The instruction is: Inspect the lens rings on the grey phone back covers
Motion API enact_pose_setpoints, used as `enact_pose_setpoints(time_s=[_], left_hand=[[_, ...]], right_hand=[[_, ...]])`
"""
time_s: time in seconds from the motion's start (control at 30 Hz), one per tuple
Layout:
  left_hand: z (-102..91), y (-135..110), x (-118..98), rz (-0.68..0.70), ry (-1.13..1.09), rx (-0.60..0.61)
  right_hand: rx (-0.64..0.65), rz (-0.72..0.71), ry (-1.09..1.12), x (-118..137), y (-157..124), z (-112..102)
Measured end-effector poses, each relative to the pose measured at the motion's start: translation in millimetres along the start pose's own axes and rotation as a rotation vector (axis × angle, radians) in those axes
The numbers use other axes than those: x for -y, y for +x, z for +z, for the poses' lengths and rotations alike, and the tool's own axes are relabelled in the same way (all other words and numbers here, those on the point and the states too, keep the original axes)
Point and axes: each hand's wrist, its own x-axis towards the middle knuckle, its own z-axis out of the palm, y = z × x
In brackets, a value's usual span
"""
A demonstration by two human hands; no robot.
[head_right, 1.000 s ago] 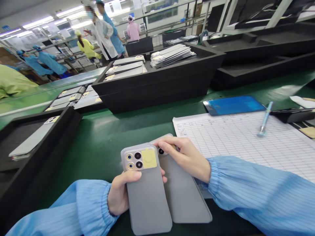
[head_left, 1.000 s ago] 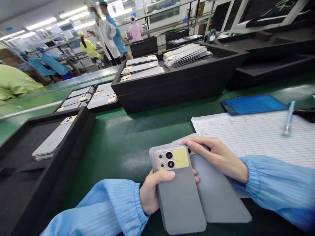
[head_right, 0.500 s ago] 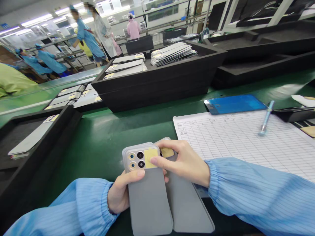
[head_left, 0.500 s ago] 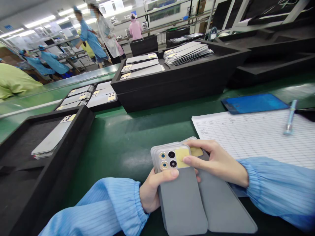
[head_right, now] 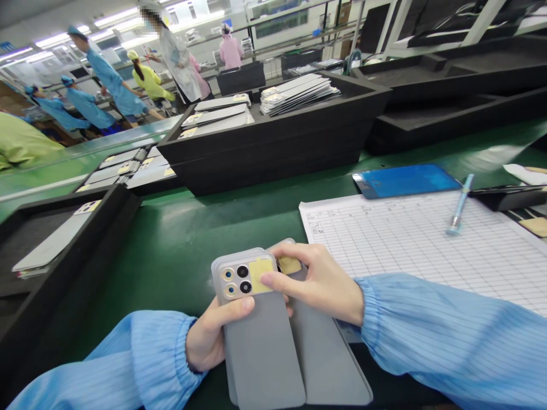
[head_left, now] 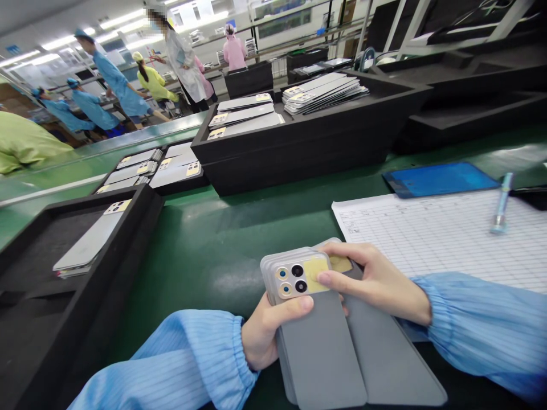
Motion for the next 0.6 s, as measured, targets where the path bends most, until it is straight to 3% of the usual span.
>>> enact_pose_setpoints(time_s=[0.33,0.5,0.6], left_hand=[[-0.5,0.3,0.5,0.012,-0.008,0.002],[-7.1,0.2,4.1,0.032,-0.132,0.047],[-5.8,1.1,3.5,-0.005,-0.212,-0.046]], right_hand=[[0.044,-0.003,-0.083,6.7,-0.3,-2.4],[0.01,0.007,-0.131,4.9,-0.6,-1.8],[-0.027,-0.041,-0.255,5.3,-0.2,-2.5]])
